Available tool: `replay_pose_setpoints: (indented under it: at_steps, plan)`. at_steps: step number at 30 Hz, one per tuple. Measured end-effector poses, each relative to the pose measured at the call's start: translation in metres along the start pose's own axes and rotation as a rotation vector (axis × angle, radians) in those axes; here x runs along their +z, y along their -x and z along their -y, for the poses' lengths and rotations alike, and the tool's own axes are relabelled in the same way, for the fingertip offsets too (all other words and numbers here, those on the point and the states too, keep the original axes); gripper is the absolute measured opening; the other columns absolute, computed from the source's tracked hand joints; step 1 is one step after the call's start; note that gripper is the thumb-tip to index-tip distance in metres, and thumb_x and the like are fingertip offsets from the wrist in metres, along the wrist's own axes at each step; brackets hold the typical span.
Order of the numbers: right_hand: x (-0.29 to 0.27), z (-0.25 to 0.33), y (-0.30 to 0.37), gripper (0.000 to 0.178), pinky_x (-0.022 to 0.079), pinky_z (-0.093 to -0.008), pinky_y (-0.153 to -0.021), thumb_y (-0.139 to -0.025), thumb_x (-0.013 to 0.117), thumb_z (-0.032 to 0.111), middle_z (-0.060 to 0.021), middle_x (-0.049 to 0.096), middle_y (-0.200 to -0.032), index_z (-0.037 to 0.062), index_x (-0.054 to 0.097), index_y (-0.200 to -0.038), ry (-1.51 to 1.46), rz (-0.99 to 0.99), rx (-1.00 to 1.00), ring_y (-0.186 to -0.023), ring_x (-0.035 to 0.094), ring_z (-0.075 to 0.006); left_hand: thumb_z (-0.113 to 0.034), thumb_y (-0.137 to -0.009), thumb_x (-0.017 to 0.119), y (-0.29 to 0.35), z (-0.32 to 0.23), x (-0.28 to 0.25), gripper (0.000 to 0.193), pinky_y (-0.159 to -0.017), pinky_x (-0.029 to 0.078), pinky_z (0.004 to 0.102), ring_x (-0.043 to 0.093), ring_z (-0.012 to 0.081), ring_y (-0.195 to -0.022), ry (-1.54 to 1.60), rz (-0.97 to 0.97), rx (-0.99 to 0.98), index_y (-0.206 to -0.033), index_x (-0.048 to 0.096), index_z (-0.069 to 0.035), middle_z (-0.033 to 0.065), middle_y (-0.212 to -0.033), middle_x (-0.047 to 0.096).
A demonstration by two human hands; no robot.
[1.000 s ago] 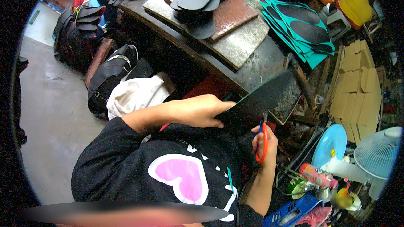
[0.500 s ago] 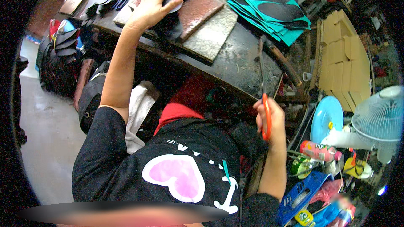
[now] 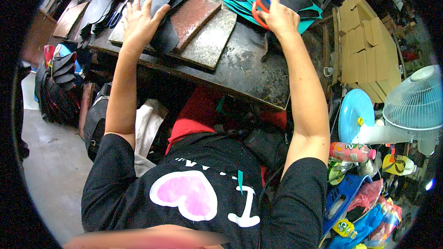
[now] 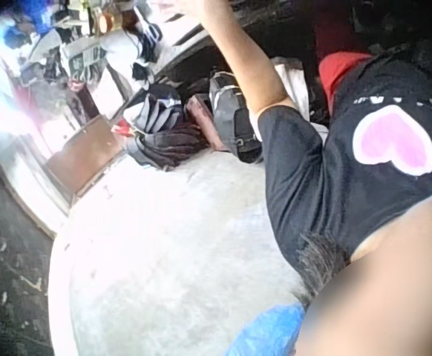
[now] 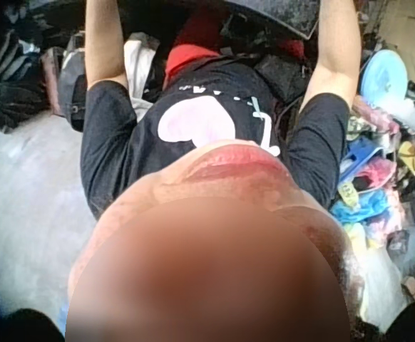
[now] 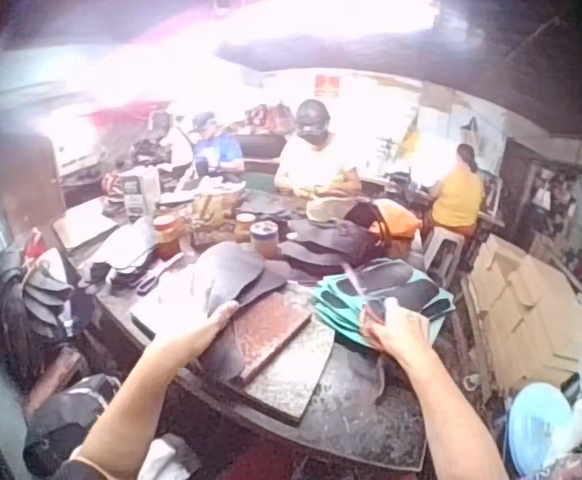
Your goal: The person uses scissors to trim the edges of black shoe insoles that are attached to green backing sheets. They repeatedly pick up a sheet, cut along the insole outline, and place the finished insole on a nearby stack.
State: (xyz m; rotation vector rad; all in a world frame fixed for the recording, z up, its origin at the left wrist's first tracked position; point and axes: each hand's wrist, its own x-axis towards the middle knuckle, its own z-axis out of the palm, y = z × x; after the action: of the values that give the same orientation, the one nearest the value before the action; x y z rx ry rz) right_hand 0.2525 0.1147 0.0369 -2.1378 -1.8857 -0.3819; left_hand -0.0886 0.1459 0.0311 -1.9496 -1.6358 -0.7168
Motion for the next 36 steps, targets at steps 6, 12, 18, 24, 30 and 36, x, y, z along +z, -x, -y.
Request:
replay_pose_setpoints:
  at_steps: [6,12,18,24,30,36]
  plan:
    - [-0.016,0.022,0.034,0.036,0.053,-0.0391,-0.061,-0.074,0.072,0.028,-0.014,0.066,-0.073,0.0085,0.056,-0.1,-0.163,-0.168,-0.099,-0.069,0.067,-0.0297,-0.013,-0.077,0.071,0.045,-0.035,-0.046,0.029,-0.089,0.044,0.04,0.055,0.0317,-0.1,0.8,-0.221,0.234,-0.103,0.061,-0.004,0.0158,-0.105,0.059]
    - [-0.095,0.071,0.112,0.028,0.043,-0.022,-0.049,-0.077,0.07,0.015,-0.0004,0.053,-0.071,0.0042,0.054,-0.097,-1.463,0.127,0.154,-0.053,0.051,-0.0084,-0.015,-0.063,0.082,0.125,-0.127,-0.053,0.112,-0.104,0.036,0.0438,0.037,0.044,-0.125,1.154,0.115,0.177,-0.146,0.007,-0.004,0.0284,-0.139,0.031]
    - [-0.124,0.071,0.167,0.031,0.042,-0.0187,-0.044,-0.08,0.066,0.01,-0.009,0.062,-0.083,0.0021,0.047,-0.103,-1.806,0.271,0.285,-0.045,0.049,-0.0114,-0.005,-0.08,0.067,0.111,-0.146,-0.07,0.071,-0.084,0.048,0.0351,0.061,0.0268,-0.097,1.498,-0.162,-0.036,-0.138,0.027,-0.001,0.0199,-0.119,0.055]
    - [-0.101,0.021,0.19,0.016,0.04,-0.0149,-0.049,-0.089,0.056,0.007,-0.0256,0.062,-0.112,0.0036,0.05,-0.104,-1.234,-0.223,0.187,-0.052,0.046,-0.002,-0.016,-0.084,0.068,0.07,-0.094,-0.067,0.035,-0.075,0.051,0.0288,0.063,0.0163,-0.084,1.703,0.317,-0.186,-0.11,0.055,0.005,0.0126,-0.095,0.066]
    - [-0.069,0.018,0.258,0.032,0.047,-0.0199,-0.069,-0.079,0.071,0.005,-0.0152,0.064,-0.115,0.0006,0.052,-0.105,-1.151,0.212,0.343,-0.078,0.058,-0.0058,-0.03,-0.09,0.061,0.117,-0.075,-0.065,0.057,-0.083,0.051,0.0328,0.061,0.0188,-0.098,2.108,0.982,-0.725,-0.128,0.039,0.006,0.014,-0.112,0.059]
    - [-0.053,0.024,0.283,0.035,0.049,-0.024,-0.078,-0.078,0.073,0.008,-0.0172,0.062,-0.119,-0.0009,0.052,-0.105,-1.193,0.203,0.435,-0.092,0.061,-0.0103,-0.003,-0.077,0.069,0.172,-0.089,-0.09,0.077,-0.097,0.041,0.0371,0.057,0.0316,-0.112,1.408,0.781,-0.133,-0.14,0.025,0.003,0.0235,-0.116,0.059]
